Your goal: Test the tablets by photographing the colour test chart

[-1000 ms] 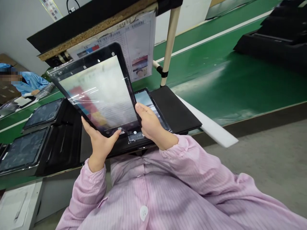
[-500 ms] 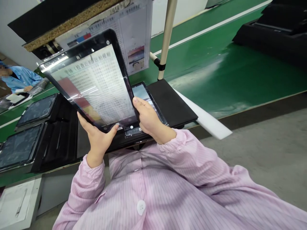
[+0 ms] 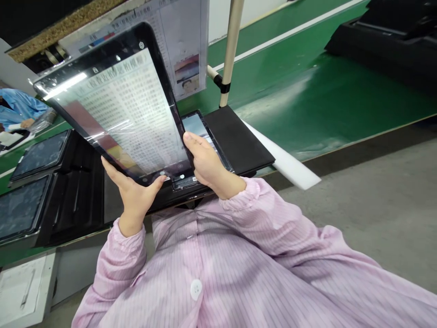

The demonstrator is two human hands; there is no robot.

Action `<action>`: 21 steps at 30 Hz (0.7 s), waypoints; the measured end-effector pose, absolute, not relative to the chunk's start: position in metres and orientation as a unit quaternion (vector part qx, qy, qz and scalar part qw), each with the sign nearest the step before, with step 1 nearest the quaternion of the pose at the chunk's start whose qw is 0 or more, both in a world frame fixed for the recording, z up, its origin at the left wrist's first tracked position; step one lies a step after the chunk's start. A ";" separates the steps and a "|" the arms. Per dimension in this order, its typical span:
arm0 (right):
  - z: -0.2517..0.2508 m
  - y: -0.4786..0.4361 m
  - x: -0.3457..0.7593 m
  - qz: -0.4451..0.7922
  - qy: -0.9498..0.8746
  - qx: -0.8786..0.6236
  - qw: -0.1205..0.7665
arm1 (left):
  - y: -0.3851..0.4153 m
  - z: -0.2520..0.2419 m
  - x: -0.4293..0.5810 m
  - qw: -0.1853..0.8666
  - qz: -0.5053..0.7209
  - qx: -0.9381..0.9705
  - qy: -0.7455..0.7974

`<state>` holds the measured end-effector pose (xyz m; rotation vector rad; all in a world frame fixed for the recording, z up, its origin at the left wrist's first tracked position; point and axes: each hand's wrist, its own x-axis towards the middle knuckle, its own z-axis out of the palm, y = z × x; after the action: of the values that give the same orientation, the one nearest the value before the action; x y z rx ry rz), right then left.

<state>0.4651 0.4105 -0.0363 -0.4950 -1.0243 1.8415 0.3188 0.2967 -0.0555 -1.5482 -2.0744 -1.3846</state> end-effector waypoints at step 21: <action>0.034 0.423 0.494 0.371 -0.812 -0.063 0.446 | 0.278 -0.046 0.316 -0.326 -0.796 -0.251 -0.443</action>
<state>0.4941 0.4232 0.0339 -0.1567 -2.0126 0.9189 0.3164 0.2776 -0.0461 -1.0118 -1.7841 -3.2047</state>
